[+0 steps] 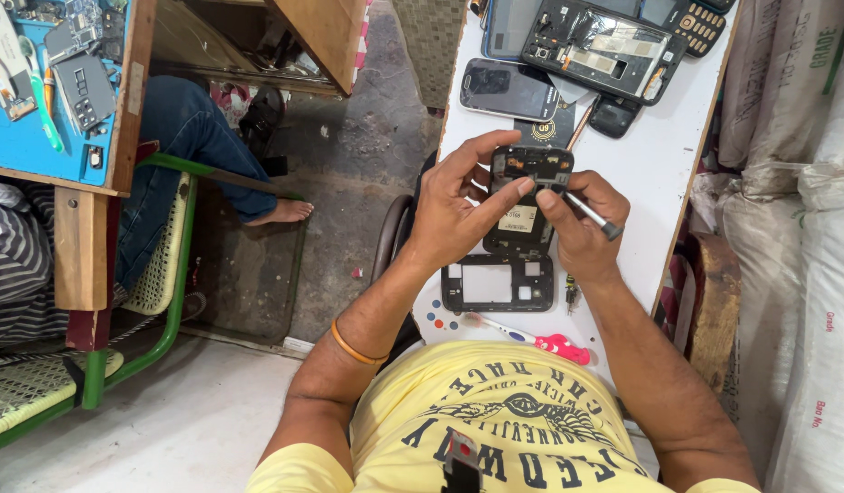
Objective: The person uses a screwdriver to unscrew and remove screws from the back of a disassembled mobile phone. They hold the phone in one hand and manipulate the tool with the other, working on the internal frame.
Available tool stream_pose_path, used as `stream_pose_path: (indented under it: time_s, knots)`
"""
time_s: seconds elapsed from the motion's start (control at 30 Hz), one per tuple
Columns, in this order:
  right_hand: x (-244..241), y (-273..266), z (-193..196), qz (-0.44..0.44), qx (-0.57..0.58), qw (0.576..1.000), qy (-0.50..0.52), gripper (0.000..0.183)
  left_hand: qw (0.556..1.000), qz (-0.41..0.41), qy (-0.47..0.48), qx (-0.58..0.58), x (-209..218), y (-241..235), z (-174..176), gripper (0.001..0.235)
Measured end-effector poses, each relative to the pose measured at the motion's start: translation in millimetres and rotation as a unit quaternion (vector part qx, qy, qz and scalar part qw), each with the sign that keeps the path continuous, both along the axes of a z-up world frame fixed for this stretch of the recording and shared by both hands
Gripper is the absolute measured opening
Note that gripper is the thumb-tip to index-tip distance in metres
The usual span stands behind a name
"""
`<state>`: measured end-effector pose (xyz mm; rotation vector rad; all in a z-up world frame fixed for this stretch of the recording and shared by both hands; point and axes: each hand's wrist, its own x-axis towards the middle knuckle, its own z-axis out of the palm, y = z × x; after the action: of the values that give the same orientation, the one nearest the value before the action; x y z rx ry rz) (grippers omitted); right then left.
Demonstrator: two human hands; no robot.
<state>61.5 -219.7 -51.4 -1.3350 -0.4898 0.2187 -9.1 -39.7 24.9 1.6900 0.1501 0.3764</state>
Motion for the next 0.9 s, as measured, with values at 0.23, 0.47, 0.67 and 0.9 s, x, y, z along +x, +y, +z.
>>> stream_pose_path:
  time_s: [0.23,0.47,0.67,0.9]
  knots:
    - [0.9,0.5,-5.2,0.011,0.025,0.999,-0.018,0.023,0.996,0.011,-0.061,0.064,-2.1,-1.0,4.9,0.037]
    - [-0.6,-0.6,-5.0,0.021,0.018,0.999,-0.021,0.022,0.995,0.030,-0.060,0.071,-2.1,-1.8,3.7,0.028]
    - [-0.3,-2.3,-7.1,0.022,0.008,1.000,-0.016,0.019,0.993,0.059,-0.051,0.088,-0.9,-5.0,1.3,0.025]
    - [2.3,-3.9,-5.4,0.040,0.000,0.999,-0.009,0.025,0.997,0.070,-0.019,0.036,0.0,-7.1,-3.3,0.023]
